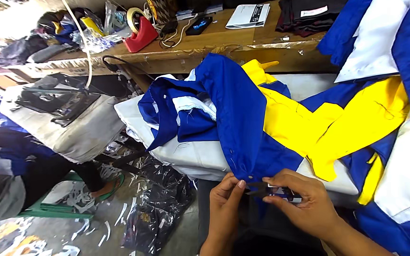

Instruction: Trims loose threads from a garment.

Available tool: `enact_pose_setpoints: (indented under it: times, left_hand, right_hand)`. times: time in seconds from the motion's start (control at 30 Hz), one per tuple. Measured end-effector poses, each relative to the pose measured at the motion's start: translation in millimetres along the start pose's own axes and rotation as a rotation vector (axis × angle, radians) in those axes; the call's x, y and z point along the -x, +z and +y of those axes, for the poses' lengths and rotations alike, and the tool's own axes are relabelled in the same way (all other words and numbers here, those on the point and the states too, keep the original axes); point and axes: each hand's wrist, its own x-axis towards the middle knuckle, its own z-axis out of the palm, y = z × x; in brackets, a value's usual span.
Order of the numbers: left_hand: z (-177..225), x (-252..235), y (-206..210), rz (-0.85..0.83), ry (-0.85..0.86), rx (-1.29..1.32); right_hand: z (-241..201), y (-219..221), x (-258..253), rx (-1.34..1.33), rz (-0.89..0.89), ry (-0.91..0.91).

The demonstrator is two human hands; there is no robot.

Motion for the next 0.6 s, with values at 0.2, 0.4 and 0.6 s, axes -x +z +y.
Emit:
enact_pose_setpoints:
  times: [0.2,0.4,0.6]
  left_hand:
    - [0.5,0.7,0.9,0.020,-0.024,0.033]
    - [-1.1,1.5,1.9,0.008,0.005,0.017]
    - [0.3,0.8,1.2,0.021,-0.056,0.080]
  right_hand:
    - [-2.1,-4.0,-2.5,0.193,0.075,0.008]
    - [-3.6,-1.8,-3.2,0.248,0.064,0.008]
    - [-6.2,-13.0,-14.0,-0.388,-0.075,0.315]
